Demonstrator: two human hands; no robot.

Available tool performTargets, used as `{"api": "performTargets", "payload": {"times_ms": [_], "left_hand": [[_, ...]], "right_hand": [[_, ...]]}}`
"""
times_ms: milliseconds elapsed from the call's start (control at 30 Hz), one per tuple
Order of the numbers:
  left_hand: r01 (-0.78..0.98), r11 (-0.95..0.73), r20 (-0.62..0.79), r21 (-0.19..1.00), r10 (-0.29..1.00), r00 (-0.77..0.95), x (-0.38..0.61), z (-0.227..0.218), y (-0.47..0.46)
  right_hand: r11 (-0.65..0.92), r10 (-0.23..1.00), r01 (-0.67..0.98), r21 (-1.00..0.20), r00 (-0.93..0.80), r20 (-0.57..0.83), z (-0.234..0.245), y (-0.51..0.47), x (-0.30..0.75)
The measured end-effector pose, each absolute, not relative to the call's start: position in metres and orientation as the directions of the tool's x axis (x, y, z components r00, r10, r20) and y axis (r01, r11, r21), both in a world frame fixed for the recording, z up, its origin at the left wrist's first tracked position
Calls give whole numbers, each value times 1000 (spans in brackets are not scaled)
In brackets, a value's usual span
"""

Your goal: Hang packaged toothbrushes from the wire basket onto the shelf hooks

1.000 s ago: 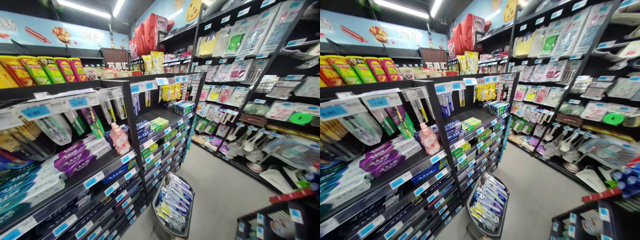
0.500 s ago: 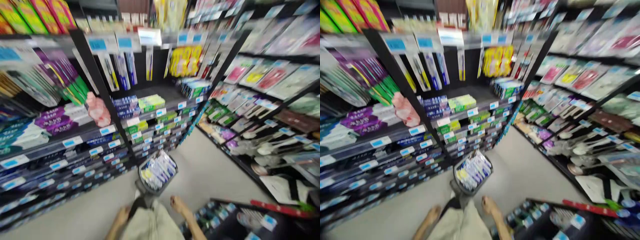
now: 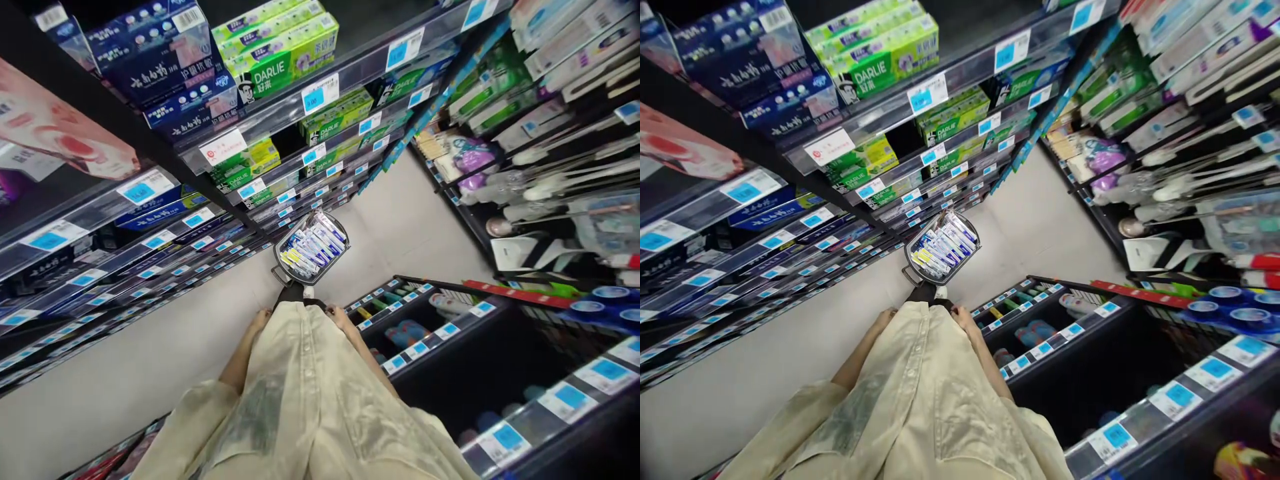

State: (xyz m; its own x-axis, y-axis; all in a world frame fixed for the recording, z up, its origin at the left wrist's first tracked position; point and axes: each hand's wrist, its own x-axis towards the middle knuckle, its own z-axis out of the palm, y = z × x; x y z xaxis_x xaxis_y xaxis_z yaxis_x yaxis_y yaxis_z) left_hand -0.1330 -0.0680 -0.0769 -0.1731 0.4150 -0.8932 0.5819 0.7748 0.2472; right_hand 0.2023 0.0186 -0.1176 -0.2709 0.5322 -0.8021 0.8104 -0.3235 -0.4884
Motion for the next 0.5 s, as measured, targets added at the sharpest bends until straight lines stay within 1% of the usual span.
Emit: {"api": "performTargets", "payload": {"times_ms": [133,267,400,500], "left_hand": [[559,781,-899,279,418,-134,-154,-97,-51],[526,795,-893,302,428,-135,-175,-117,-29],[507,805,-893,308,428,-137,-193,-129,-14],[513,805,-896,297,421,-142,-202,-133,-7]], "right_hand": [[-391,553,804,-448,-184,-813,-128,42,192],[-468,577,780,-415,-86,-812,-144,78,181],[-521,624,739,-428,-12,-781,-159,105,169],[-542,646,706,-457,2,-763,-165,113,160]]}}
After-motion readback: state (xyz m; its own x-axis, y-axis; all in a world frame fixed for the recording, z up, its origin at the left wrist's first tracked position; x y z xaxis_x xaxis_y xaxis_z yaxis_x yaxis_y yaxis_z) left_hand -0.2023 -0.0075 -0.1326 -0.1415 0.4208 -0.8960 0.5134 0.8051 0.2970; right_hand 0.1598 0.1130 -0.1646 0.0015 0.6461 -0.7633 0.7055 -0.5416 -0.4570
